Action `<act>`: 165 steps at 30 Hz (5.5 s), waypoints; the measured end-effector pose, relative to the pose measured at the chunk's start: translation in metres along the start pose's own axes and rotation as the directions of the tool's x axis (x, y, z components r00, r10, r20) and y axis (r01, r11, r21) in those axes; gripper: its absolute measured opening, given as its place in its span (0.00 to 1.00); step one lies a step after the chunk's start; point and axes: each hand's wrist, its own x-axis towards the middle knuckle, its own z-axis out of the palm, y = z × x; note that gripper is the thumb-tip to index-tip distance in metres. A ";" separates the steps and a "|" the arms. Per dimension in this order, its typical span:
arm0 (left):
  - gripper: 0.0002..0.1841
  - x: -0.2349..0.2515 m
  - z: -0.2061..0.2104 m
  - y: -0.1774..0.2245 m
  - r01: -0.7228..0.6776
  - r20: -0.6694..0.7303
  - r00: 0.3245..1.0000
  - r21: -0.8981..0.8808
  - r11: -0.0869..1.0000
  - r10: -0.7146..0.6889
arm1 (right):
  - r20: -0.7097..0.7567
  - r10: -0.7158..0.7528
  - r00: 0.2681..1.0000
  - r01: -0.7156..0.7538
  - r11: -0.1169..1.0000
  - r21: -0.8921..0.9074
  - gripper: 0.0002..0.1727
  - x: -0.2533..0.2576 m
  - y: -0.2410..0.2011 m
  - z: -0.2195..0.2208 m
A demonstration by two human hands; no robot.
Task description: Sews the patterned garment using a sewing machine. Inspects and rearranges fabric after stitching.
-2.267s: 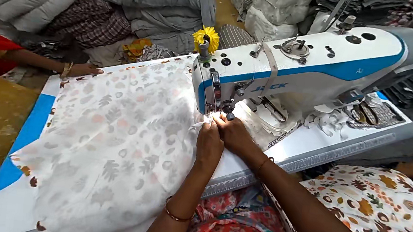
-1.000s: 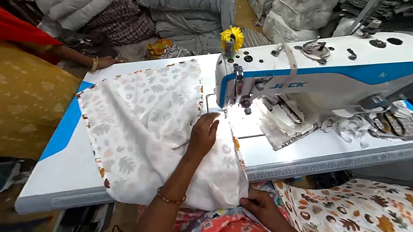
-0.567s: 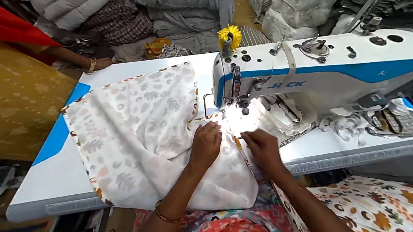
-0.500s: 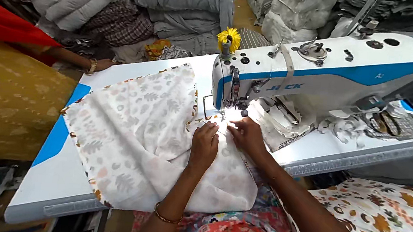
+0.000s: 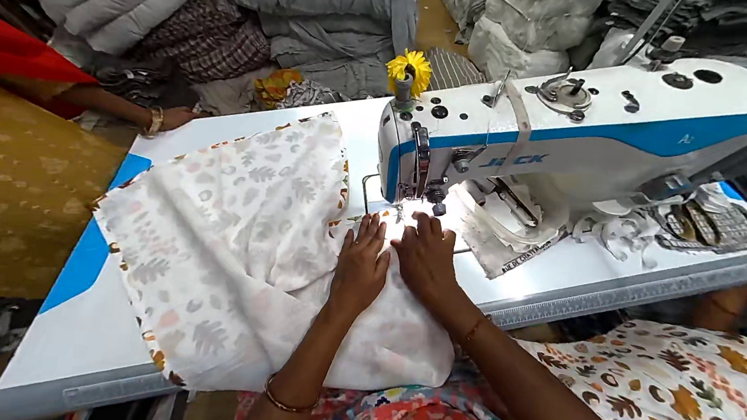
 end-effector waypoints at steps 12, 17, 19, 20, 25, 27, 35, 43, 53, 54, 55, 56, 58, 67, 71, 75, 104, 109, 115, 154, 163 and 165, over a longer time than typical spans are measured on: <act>0.20 -0.020 0.012 0.007 -0.136 -0.028 0.990 -0.028 0.990 0.135 | -0.108 0.240 0.965 -0.152 0.843 0.515 0.11 -0.026 0.029 -0.014; 0.15 -0.022 0.008 0.005 -0.111 -0.089 0.991 -0.155 0.982 0.098 | -0.027 0.287 0.958 -0.234 0.829 0.507 0.15 -0.045 0.012 -0.016; 0.18 -0.022 0.007 0.008 -0.104 -0.026 0.994 -0.088 0.991 0.102 | 0.066 0.370 0.927 -0.335 0.734 0.590 0.15 -0.047 0.012 -0.022; 0.19 -0.021 0.005 0.009 -0.105 0.021 0.994 -0.050 0.993 0.106 | 0.114 0.406 0.907 -0.381 0.673 0.634 0.15 -0.046 0.013 -0.024; 0.19 -0.020 0.009 0.004 -0.155 -0.035 0.988 -0.059 0.986 0.153 | 0.117 0.401 0.909 -0.374 0.658 0.653 0.13 -0.047 0.013 -0.023; 0.19 -0.019 0.010 0.003 -0.169 -0.045 0.985 -0.055 0.984 0.167 | 0.025 0.326 0.945 -0.278 0.759 0.589 0.13 -0.050 0.011 -0.016; 0.22 -0.048 0.004 0.016 -0.197 0.006 0.980 0.094 0.976 0.197 | -0.045 0.030 0.999 -0.021 0.985 0.171 0.14 -0.068 -0.010 -0.011; 0.20 -0.013 0.001 -0.006 -0.278 0.087 0.959 0.112 0.954 0.269 | -0.029 0.022 0.999 -0.016 0.983 0.183 0.09 -0.047 -0.001 -0.001; 0.18 0.012 0.007 -0.003 -0.226 0.025 0.974 0.042 0.973 0.225 | 0.508 -0.216 0.834 -0.366 0.473 0.802 0.15 -0.142 0.043 -0.049; 0.19 0.008 0.012 -0.001 -0.213 -0.005 0.977 0.070 0.974 0.214 | 0.407 -0.166 0.898 -0.226 0.620 0.752 0.11 -0.156 0.057 -0.043; 0.20 0.005 0.015 0.001 -0.200 -0.021 0.979 0.096 0.975 0.202 | 0.275 -0.118 0.954 -0.090 0.762 0.642 0.08 -0.163 0.071 -0.042; 0.21 0.003 0.016 0.003 -0.190 -0.030 0.980 0.117 0.975 0.194 | 0.155 -0.038 0.987 -0.051 0.846 0.531 0.08 -0.162 0.083 -0.047; 0.22 0.000 0.018 0.005 -0.180 -0.029 0.982 0.143 0.973 0.186 | -0.080 0.162 0.984 -0.118 0.911 0.396 0.12 -0.141 0.109 -0.068; 0.22 0.000 0.018 0.004 -0.182 -0.050 0.980 0.153 0.971 0.192 | -0.342 0.140 0.929 -0.094 0.985 0.147 0.07 -0.068 0.182 -0.078; 0.22 0.000 0.018 0.004 -0.185 -0.054 0.979 0.148 0.972 0.195 | -0.455 0.140 0.879 -0.074 0.984 0.159 0.08 -0.076 0.180 -0.075; 0.22 0.000 0.018 0.002 -0.191 -0.045 0.979 0.153 0.970 0.200 | -0.470 0.298 0.831 -0.109 0.915 0.388 0.11 -0.088 0.181 -0.074; 0.20 -0.057 -0.034 0.092 0.484 0.454 0.874 -0.790 0.377 -0.170 | 0.120 0.186 0.975 -0.210 0.611 0.763 0.07 -0.097 0.029 -0.081; 0.17 -0.052 -0.049 0.094 0.630 0.613 0.757 -0.777 0.003 -0.224 | -0.288 -0.133 0.948 0.280 0.779 0.560 0.06 -0.104 0.040 -0.076; 0.27 -0.052 -0.042 0.097 0.495 0.379 0.831 -0.837 0.232 -0.408 | 0.071 0.245 0.967 -0.192 0.514 0.836 0.14 -0.110 0.034 -0.076; 0.08 0.019 0.017 0.020 0.048 -0.263 0.963 -0.057 0.997 -0.061 | 0.423 0.249 0.871 -0.413 0.837 0.359 0.13 0.037 0.023 -0.038; 0.10 0.014 0.021 0.018 -0.048 -0.220 0.972 0.141 0.989 0.078 | 0.116 0.186 0.976 -0.216 0.902 0.373 0.14 -0.020 0.014 -0.024; 0.13 0.004 0.021 0.017 -0.053 -0.198 0.977 0.149 0.987 0.082 | 0.034 0.124 0.992 -0.128 0.941 0.314 0.13 -0.031 0.010 -0.017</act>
